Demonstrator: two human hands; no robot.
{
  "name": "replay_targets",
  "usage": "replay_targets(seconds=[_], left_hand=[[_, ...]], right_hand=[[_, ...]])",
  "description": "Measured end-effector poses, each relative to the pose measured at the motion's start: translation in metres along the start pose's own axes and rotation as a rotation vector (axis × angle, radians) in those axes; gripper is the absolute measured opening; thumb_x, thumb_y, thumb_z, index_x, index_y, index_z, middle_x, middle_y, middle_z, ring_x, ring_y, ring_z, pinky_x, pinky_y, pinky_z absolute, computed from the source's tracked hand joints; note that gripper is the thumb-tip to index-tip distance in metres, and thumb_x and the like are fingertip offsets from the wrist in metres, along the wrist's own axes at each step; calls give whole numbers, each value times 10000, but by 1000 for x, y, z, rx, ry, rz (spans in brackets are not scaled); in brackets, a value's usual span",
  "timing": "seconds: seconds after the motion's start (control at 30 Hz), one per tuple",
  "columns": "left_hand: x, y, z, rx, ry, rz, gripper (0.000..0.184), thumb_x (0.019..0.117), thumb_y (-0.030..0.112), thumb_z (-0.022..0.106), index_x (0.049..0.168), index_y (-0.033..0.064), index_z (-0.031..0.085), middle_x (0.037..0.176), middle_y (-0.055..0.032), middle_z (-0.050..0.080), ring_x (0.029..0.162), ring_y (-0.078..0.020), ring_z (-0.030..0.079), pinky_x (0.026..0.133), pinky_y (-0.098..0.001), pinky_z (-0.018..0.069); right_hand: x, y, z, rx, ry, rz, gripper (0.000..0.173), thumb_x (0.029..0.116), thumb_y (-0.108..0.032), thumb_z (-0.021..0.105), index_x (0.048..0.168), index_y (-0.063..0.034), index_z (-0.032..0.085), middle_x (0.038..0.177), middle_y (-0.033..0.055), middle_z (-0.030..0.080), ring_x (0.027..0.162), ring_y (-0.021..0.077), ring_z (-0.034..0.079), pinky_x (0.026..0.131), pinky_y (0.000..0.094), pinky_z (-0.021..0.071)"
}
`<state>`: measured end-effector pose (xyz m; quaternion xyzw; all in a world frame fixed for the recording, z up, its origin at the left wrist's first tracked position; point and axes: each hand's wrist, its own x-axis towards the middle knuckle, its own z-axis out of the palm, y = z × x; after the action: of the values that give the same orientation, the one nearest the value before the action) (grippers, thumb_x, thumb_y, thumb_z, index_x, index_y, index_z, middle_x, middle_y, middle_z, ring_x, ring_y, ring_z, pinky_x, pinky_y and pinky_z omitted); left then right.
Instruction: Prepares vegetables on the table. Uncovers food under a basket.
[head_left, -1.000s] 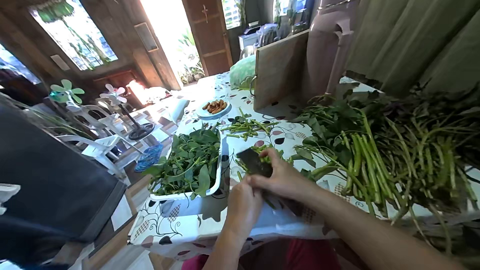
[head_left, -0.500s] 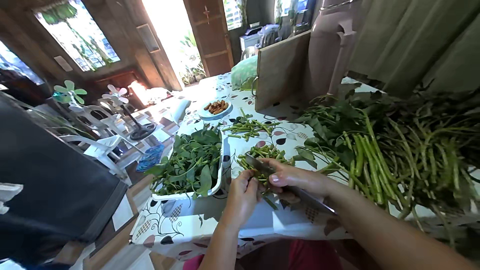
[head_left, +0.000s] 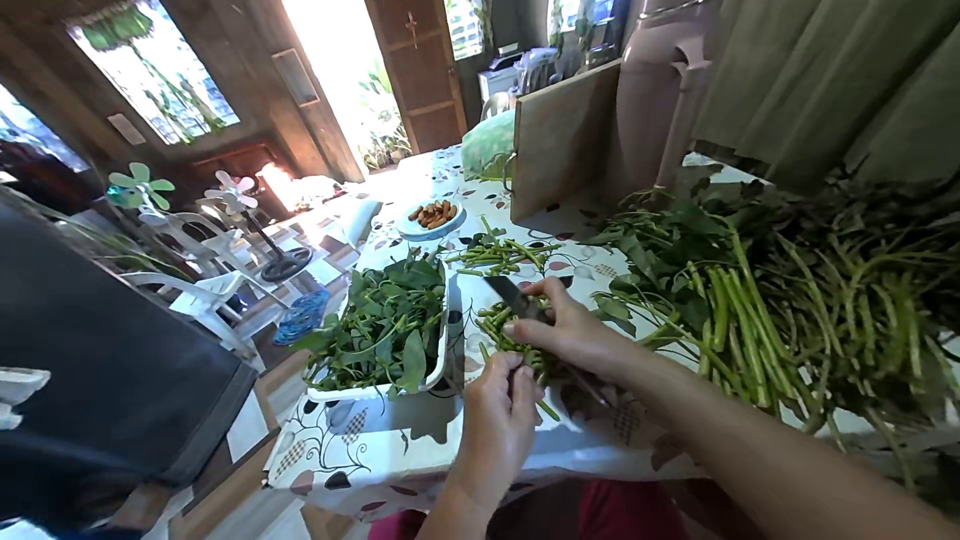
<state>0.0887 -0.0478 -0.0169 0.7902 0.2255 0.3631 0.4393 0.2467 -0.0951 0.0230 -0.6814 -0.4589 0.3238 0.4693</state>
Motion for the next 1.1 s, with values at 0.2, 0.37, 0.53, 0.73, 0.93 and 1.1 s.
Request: replay_targets(seconds=[0.2,0.37,0.53,0.73,0.93,1.1], left_hand=[[19,-9,-21,-359,92,-242,212,1023,9,528,1176,-66,655,951,-54,647,704,-57,602,662,-199,534],[23,-12,-16,-474,78,-340,264,1003,-52,542,1257,-100,596,946,-96,664,703,-100,650,687,-241,582],[27,-10,-10,-579,190,-339,190,957,-89,594,1124,-55,510,819,-78,646,631,-124,665,627,-266,603],[23,-14,-6,-691,228,-227,112,941,-113,571,971,-5,561,775,-30,656,603,-91,660,603,-242,603],[22,-21,0,-806,315,-150,165,870,-144,587,878,20,580,720,-25,667,605,-77,660,593,-243,597],[4,-20,9,-591,249,22,173,876,-118,633,891,51,603,787,34,671,690,-40,662,661,-216,591]], right_hand=[[1,-2,-16,70,-73,106,663,959,-381,689,1454,-96,353,988,95,618,781,126,578,709,324,497],[-5,5,-23,118,-238,67,894,905,-437,669,1579,-131,168,849,-14,557,602,15,483,538,196,428],[-13,15,-16,295,-538,-24,1159,728,-655,745,1581,-173,126,781,-83,522,498,-19,429,447,142,386],[-20,14,-1,334,-510,-91,852,783,-459,754,1432,-186,275,765,-122,563,506,-65,445,453,111,384],[-31,12,27,173,-204,-172,852,756,-459,774,1420,-96,383,959,-32,656,787,10,655,709,218,567],[-25,12,31,285,-26,-64,711,868,-354,725,1412,-33,398,924,52,654,728,88,648,674,291,572]])
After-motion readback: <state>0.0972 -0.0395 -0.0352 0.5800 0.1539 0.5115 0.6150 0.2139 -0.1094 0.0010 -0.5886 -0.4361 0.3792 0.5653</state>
